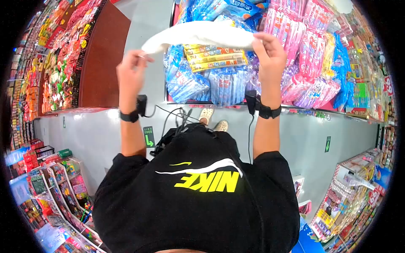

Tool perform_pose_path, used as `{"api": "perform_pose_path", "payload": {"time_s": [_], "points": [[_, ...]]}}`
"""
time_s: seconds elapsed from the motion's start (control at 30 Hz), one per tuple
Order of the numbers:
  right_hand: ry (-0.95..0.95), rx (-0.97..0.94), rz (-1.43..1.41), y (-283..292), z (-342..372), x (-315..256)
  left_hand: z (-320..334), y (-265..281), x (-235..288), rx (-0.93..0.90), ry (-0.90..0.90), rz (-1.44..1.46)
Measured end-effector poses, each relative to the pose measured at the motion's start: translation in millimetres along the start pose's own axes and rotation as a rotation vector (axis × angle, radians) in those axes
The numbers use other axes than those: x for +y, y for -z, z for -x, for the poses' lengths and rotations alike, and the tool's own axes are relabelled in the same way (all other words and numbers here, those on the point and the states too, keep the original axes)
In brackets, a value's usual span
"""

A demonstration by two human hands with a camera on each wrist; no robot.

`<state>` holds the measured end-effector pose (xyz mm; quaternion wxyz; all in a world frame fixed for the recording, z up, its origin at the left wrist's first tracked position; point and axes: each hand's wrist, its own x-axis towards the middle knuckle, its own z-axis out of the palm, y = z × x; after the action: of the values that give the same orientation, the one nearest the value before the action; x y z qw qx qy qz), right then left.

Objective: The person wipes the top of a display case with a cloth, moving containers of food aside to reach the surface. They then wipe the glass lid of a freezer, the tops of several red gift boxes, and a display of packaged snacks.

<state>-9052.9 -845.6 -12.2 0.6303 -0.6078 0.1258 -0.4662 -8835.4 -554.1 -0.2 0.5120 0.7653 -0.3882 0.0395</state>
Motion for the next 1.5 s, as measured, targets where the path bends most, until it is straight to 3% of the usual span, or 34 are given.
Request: {"api": "perform_pose_path", "payload": {"time_s": [0.1,0.17,0.23,0.27,0.37,0.4,0.43,0.47,0.53,0.57,0.67,0.9,1.13,1.37,1.43,1.5], "points": [[-0.203,0.089,0.231,29,25,63,19,-36,-66,-0.340,0.188,-0.035],[-0.524,0.030,0.520,57,40,94,29,-61,-99,-0.556,0.193,-0.093],[-0.418,0.048,0.804,70,64,128,35,-84,-129,-0.790,0.144,-0.147],[-0.428,-0.021,0.975,71,65,131,27,-95,-134,-0.785,0.140,-0.129],[-0.197,-0.111,1.012,24,60,119,14,-138,-130,-0.730,0.076,0.016],[-0.188,-0.120,1.017,9,53,122,3,-152,-130,-0.594,-0.001,0.029],[-0.134,-0.249,1.007,-5,42,126,-12,-167,-131,-0.457,-0.085,0.036],[-0.083,-0.377,0.995,-19,33,133,-25,-184,-137,-0.446,-0.090,0.035],[0.043,-0.445,1.101,-44,14,161,-37,-224,-156,-0.236,-0.143,-0.118],[0.167,-0.513,1.204,-47,7,174,-40,-239,-165,-0.223,-0.139,-0.117],[0.205,-0.614,1.388,-38,-2,220,-35,-279,-195,-0.193,-0.143,-0.311],[0.419,-0.577,1.483,-10,11,219,-23,-291,-173,-0.115,-0.170,-0.401],[0.349,-0.531,1.496,20,2,208,-33,-316,-142,-0.145,-0.187,-0.431],[0.353,-0.482,1.519,-5,7,213,-34,-297,-160,-0.188,-0.201,-0.323],[0.395,-0.556,1.499,-18,4,221,-27,-289,-169,-0.104,-0.089,-0.373],[0.422,-0.551,1.485,-29,6,225,-18,-282,-175,-0.076,-0.089,-0.408]]}}
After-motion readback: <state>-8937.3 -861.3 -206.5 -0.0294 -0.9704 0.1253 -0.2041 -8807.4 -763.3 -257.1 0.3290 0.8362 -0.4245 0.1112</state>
